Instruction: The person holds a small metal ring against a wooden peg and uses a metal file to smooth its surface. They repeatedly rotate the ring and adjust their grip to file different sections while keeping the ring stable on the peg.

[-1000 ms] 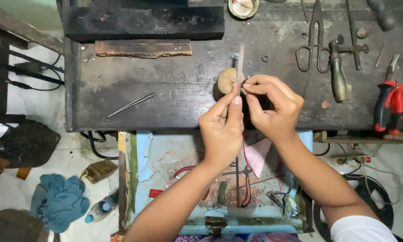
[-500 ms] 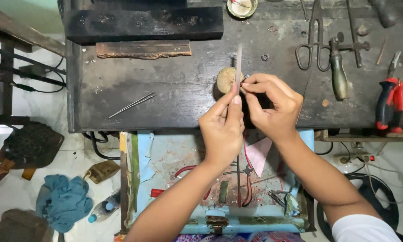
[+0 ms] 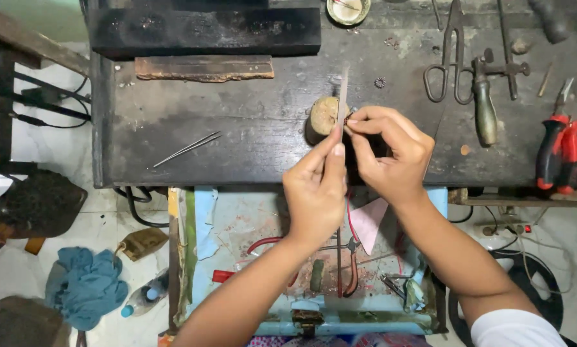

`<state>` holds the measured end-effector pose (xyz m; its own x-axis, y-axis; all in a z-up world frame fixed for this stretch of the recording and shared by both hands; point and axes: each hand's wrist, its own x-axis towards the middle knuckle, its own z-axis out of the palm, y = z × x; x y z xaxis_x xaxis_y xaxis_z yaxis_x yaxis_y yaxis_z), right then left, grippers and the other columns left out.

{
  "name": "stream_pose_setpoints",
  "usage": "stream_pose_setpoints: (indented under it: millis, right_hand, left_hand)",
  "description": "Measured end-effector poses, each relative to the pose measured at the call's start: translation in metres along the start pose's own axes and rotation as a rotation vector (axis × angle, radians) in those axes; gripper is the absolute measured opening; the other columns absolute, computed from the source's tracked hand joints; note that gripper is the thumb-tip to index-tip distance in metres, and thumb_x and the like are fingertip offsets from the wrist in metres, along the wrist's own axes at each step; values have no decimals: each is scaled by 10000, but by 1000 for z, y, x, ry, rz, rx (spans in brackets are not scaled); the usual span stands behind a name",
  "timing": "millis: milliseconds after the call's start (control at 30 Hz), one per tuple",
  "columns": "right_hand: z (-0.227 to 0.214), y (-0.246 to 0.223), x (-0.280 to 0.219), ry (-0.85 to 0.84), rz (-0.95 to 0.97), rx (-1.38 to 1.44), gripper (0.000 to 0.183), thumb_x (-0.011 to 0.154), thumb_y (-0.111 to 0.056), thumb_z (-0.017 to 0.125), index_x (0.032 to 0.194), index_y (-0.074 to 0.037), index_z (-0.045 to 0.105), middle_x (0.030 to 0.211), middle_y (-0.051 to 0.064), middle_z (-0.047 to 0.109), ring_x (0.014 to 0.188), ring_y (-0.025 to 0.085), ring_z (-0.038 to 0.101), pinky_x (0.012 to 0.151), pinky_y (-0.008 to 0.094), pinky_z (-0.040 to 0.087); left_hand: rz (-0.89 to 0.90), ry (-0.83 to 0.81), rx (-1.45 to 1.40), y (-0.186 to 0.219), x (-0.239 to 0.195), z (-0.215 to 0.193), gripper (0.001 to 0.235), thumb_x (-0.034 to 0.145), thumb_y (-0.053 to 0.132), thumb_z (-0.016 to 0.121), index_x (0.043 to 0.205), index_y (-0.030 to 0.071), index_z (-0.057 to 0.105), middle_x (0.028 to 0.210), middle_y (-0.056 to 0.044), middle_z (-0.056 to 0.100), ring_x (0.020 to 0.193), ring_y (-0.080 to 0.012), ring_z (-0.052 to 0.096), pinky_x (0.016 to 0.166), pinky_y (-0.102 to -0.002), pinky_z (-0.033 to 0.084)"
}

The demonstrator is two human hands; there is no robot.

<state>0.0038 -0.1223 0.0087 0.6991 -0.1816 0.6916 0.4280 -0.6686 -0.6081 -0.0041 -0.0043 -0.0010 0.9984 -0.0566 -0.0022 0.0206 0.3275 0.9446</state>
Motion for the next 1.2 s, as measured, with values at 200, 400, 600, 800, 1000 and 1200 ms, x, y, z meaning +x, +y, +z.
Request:
stream_pose_setpoints:
  millis: [200,400,600,800,1000,1200]
  right_hand:
    - [-2,2,1,-34,-33,-2,129,906,157,800,920,30,778,900,176,769,790,372,748,757,443,590]
    - [-2,5,1,-33,-35,2,140,900,177,804,901,38,782,881,188,762,770,353,737,763,429,589]
    - [-2,8,-2,-41,-30,-17,126,917,169,813,915,47,780,903,190,766,784,354,736,743,434,579]
    - [-2,4,1,-47,-39,16,124,904,199,820,913,87,768,890,237,748,777,366,728,753,436,582]
    - [-2,6,0,-35,-35,23,124,905,199,827,906,87,773,886,226,748,773,358,728,754,433,583]
    - [-2,5,0,-25,-40,15,130,912,186,807,892,62,772,886,205,758,768,352,730,748,430,582]
  left_hand:
    - [33,42,-21,6,-6,-2,298,1014,-10,579,1284,66,679,579,-79,615,512,-82,535,429,-244,443]
    - [20,-16,85,21,-39,-19,298,957,-70,608,1242,-11,673,1229,-225,686,1194,-218,604,1022,-388,551]
    - [61,-38,1,7,15,3,284,1010,-13,596,1277,49,673,1229,-184,691,1150,-148,622,1032,-355,569]
    - [9,31,44,31,-25,-15,286,995,-11,604,1268,29,680,1157,-184,736,965,-68,598,781,-317,609]
    - [28,-16,22,18,-12,-9,276,985,-43,612,1244,20,683,1176,-215,710,1054,-138,621,885,-354,608]
    - [19,20,-89,-11,7,8,292,1018,-3,590,1270,95,699,631,-52,668,527,-45,554,439,-214,465]
